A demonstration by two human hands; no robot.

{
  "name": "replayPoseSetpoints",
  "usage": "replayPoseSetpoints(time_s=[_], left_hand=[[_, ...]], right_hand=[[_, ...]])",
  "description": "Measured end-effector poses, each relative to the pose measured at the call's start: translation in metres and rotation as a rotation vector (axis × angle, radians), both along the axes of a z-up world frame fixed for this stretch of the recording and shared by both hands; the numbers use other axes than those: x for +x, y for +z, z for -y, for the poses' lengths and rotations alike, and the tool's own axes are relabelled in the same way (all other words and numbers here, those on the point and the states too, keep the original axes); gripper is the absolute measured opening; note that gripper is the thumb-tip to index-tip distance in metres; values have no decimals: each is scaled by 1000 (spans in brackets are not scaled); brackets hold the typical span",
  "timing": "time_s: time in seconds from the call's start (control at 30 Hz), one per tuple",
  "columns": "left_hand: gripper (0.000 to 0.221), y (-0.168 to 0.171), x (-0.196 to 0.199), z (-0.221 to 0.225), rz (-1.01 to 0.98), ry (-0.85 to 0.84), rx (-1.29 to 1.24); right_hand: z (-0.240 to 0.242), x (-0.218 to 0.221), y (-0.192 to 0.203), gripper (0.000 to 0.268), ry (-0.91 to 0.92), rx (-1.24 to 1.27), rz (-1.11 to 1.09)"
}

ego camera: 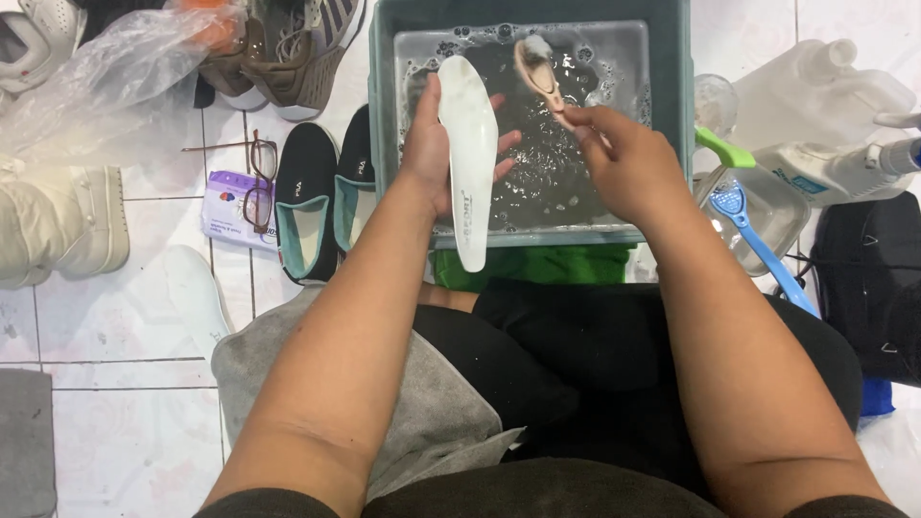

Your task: Scrubbing a shoe insole with a toothbrush and soapy water to clean it.

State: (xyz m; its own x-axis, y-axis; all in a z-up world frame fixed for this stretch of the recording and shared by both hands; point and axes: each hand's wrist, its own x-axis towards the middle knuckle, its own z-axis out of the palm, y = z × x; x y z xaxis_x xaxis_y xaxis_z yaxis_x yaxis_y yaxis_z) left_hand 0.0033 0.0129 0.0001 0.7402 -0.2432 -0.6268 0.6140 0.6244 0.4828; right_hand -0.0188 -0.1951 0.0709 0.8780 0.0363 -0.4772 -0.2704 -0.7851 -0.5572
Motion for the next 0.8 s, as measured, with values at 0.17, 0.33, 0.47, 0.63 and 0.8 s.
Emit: replayPoseSetpoints(time_s=[0.17, 0.33, 0.47, 0.63, 0.8], left_hand=[[82, -4, -3, 17, 34, -44, 160], [54, -1, -10, 45, 173, 38, 507], [60, 4, -22, 50, 223, -57, 760], [56, 4, -13, 37, 209, 162, 645], [29, -28, -17, 43, 573, 2, 792]], right_hand=[[-15, -14, -13, 37, 135, 18, -25], [-15, -7, -46, 35, 183, 22, 417], [-15, -16, -34, 38, 123, 62, 404], [-18, -24, -50, 40, 207, 5, 347], [-14, -9, -22, 40, 58, 71, 210]])
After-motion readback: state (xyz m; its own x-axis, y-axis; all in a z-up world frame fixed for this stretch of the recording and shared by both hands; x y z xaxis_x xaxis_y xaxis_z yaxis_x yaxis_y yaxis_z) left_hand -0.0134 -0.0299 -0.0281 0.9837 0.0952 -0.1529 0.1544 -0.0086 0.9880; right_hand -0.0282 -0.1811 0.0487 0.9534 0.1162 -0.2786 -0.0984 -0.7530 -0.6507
